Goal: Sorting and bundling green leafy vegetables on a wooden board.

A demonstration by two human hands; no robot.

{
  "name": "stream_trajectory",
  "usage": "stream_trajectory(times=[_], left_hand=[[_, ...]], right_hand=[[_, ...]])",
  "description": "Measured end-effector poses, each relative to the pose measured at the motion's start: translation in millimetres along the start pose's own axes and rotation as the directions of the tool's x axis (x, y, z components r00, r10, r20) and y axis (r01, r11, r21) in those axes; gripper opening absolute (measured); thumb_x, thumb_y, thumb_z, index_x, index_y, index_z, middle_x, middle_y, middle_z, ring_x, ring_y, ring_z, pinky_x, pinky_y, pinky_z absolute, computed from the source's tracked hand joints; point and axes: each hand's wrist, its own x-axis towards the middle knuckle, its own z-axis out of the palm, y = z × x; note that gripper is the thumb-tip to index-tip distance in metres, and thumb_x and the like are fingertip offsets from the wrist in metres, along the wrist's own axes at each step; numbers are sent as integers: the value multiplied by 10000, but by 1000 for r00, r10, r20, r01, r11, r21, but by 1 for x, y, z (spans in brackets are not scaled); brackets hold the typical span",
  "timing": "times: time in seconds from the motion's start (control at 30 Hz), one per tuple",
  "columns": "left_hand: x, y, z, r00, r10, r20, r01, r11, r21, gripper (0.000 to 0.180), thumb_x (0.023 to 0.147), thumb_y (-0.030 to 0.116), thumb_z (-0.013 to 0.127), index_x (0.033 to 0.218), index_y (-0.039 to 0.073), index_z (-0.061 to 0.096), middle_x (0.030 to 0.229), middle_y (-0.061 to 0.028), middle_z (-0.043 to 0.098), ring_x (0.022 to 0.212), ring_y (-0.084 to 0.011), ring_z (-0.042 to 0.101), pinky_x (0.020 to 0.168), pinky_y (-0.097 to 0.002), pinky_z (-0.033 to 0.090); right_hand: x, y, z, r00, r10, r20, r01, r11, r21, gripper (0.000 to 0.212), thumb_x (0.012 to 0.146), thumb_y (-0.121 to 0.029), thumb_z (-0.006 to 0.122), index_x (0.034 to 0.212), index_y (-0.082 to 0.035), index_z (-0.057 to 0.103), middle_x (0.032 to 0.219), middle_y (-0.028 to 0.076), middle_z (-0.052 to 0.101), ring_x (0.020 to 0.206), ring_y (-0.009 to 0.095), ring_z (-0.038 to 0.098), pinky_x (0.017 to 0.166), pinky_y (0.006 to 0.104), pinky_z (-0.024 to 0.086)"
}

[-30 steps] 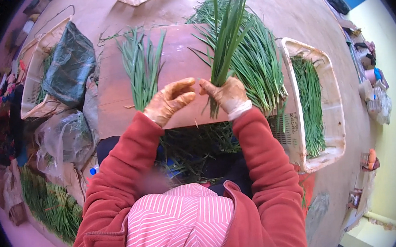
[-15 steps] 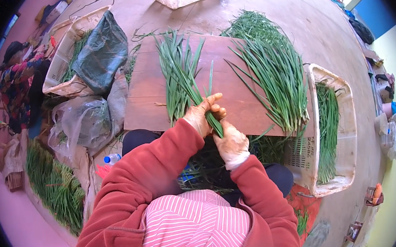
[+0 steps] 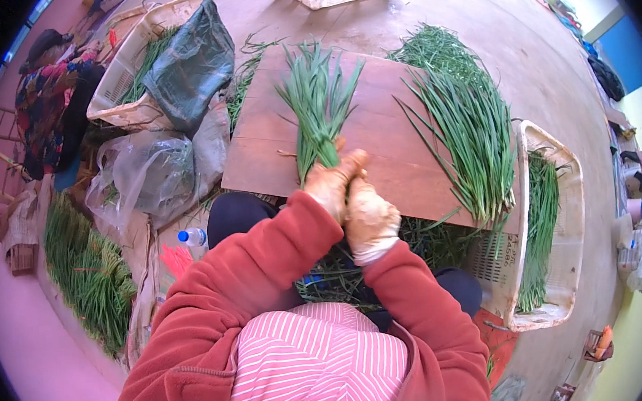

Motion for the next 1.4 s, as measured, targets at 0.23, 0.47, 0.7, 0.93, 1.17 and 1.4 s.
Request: stream_trajectory(times=[0.23,0.47,0.7,0.93,1.17,1.4], left_hand=[[68,81,-94,993,90,-75,-98,990,-101,336,829,260,644,1107,90,563,538,35,383,480,-112,420,509,-278,406],[101,99,-139,976,-92,-199,96,995,9,198,858,188,593,1008,59,580,555,51,351,456,-89,344,452,-265,370],[102,93,-136,975,-189,-118,202,973,109,169,857,161,582,992,61,563,591,37,410,465,-77,370,448,-247,372],[106,82,-134,948,-285,-141,302,946,118,167,852,141,594,1005,82,563,691,-16,524,487,-92,459,458,-242,427],[116,65,-120,921,-338,-193,365,922,129,162,848,117,598,997,62,568,761,-71,572,479,-120,481,448,-268,448],[120,63,-125,956,-282,-86,290,952,101,184,860,109,573,1036,60,560,764,-66,558,539,-120,487,509,-270,469]], right_hand=[[18,-6,27,967,-254,1,249,948,201,296,780,-90,582,1067,-68,515,769,132,579,707,304,597,600,410,471],[92,-37,47,903,-402,152,390,915,104,146,749,-140,596,884,-87,581,775,118,565,748,306,573,640,407,460],[126,-55,105,810,-425,405,559,769,-310,132,736,-169,596,850,-129,650,920,43,595,940,227,538,752,367,418],[118,-24,95,873,-485,-44,479,840,254,95,752,-179,631,762,-87,651,833,63,624,856,260,560,736,360,452],[98,-19,44,893,-45,448,-415,306,857,157,905,-156,537,927,-7,581,859,40,644,644,58,511,600,205,438],[53,29,19,640,-282,715,-307,759,574,213,865,-160,583,1059,-73,593,826,30,645,753,126,607,625,244,465]])
